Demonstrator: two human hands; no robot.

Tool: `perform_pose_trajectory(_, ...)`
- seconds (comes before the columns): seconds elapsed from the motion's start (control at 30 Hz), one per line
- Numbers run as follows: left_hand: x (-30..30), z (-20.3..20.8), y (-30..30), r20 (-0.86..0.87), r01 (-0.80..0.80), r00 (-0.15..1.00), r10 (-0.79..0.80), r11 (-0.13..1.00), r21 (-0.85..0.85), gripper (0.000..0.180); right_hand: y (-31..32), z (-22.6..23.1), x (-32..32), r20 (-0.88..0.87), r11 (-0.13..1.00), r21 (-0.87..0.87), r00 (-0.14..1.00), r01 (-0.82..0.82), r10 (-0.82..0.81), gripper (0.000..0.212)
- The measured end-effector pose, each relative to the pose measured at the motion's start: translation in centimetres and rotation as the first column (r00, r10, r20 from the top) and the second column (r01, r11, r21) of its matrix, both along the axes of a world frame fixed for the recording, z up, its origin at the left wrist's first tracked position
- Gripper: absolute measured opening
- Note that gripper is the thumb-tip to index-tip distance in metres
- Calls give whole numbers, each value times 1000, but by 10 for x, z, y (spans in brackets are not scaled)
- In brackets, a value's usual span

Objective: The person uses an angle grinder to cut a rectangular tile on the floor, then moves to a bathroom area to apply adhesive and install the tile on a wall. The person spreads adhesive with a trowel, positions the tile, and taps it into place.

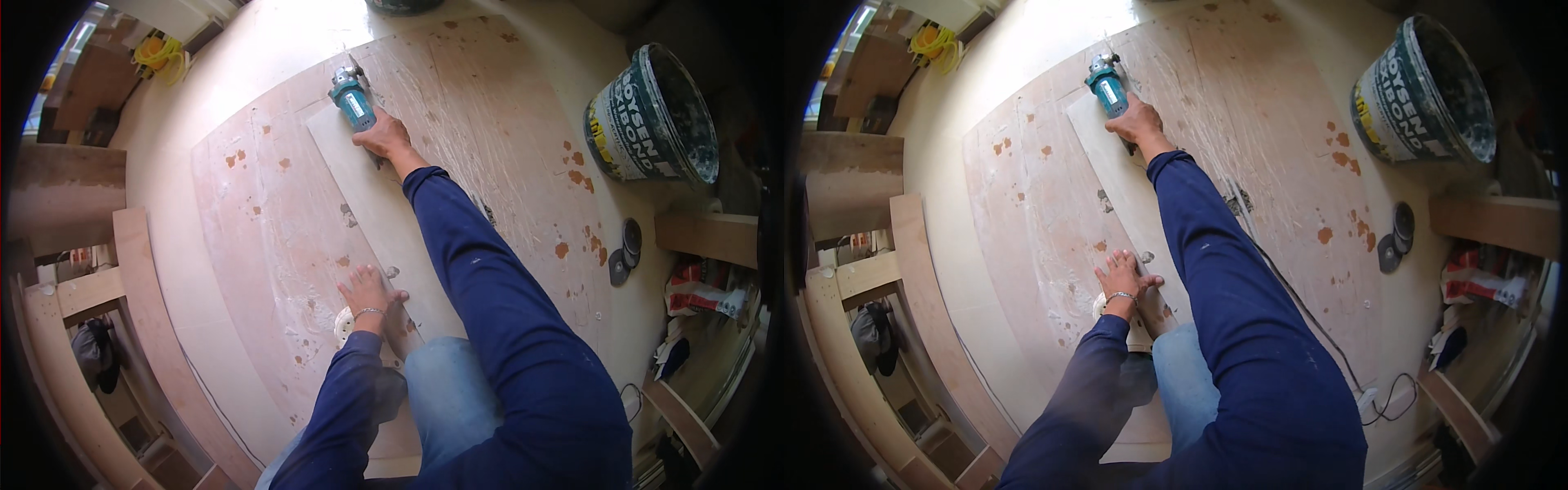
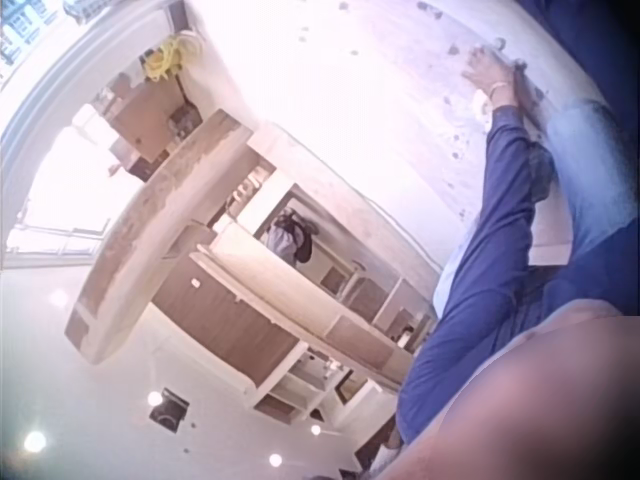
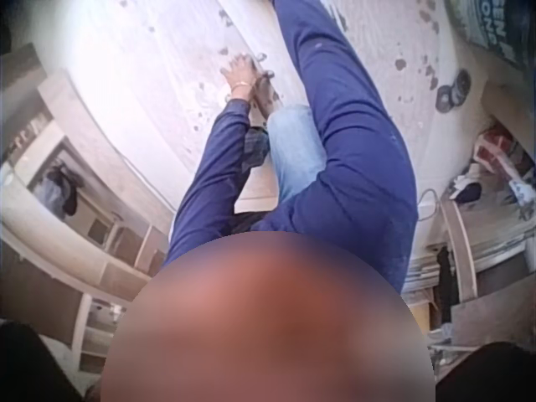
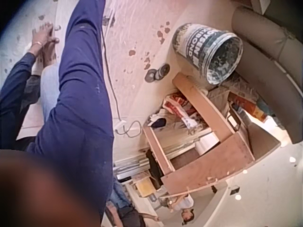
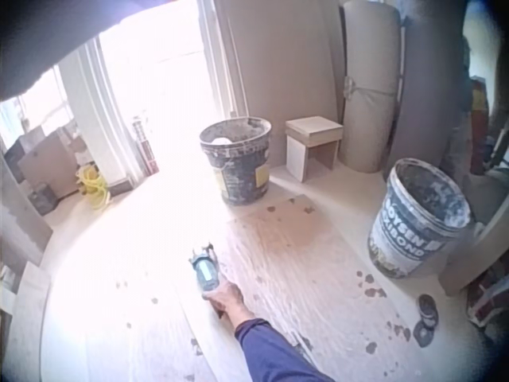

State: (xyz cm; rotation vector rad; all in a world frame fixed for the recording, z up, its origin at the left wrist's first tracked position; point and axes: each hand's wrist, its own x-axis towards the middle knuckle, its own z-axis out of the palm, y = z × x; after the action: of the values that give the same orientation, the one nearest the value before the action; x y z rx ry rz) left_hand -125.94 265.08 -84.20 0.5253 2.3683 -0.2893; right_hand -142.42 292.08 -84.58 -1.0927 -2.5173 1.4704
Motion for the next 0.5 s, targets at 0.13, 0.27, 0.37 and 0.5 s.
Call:
perform_pose_trajectory(0.13,-1,-8,-3,7,-7,1000,7,1000,29,118,-4,-3,-1,-16,999,-3,999,45,-45,100)
perform_pose_trajectory(0.27,-1,-7,-2,16,-2,1000,1,1000,22,119,-6,-6,-1,2,999,1,999,40,-40,101)
perform_pose_trajectory(0.37,-1,-10,-4,19,-1,1000,1,1000,26,120,-6,-6,1,-2,1000,3,1000,23,-23,102)
perform_pose_trajectory(0.5,-2,-13,-6,19,1,1000,-1,1000,9,120,-10,-4,5,1,1000,-16,1000,11,-11,102)
